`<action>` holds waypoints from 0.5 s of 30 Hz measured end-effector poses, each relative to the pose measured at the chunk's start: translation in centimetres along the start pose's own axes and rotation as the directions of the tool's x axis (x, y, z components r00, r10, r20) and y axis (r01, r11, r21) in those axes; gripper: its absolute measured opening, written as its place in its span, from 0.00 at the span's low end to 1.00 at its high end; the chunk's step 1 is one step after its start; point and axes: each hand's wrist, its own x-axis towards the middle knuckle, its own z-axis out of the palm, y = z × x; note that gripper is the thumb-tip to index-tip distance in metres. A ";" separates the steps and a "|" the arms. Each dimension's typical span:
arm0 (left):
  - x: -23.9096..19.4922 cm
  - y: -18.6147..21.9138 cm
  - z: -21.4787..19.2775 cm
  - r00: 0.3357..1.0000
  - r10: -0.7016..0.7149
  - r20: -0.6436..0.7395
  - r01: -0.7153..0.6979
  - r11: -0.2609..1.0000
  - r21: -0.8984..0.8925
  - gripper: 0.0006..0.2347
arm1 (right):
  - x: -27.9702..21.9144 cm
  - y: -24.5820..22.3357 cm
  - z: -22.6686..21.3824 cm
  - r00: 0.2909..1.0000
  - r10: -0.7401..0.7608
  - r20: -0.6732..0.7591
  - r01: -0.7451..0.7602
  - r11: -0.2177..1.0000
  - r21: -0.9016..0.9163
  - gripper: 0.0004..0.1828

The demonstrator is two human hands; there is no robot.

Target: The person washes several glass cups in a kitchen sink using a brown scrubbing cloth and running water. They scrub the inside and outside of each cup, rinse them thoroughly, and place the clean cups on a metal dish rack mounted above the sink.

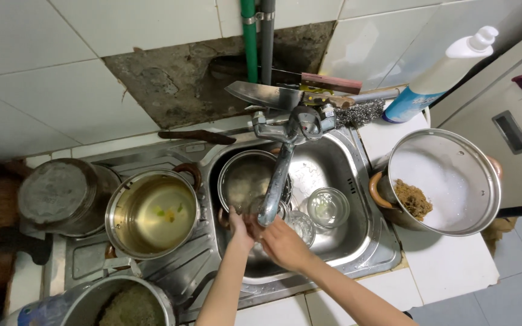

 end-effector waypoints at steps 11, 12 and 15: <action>0.8 -1.6 -1.2 0.999 0.004 0.035 -0.004 1.000 -0.003 0.27 | -1.6 0.1 0.0 0.993 0.012 -0.115 -0.036 0.978 -0.206 0.26; -1.4 -1.4 0.2 0.999 0.038 0.027 -0.040 0.998 0.044 0.31 | -1.9 -0.1 0.4 0.996 -0.051 -0.070 0.031 0.963 -0.266 0.25; 1.0 -2.9 -1.8 0.998 0.039 0.040 -0.046 0.980 0.191 0.36 | 0.3 0.1 -0.6 0.993 -0.117 0.017 0.116 0.930 -0.349 0.22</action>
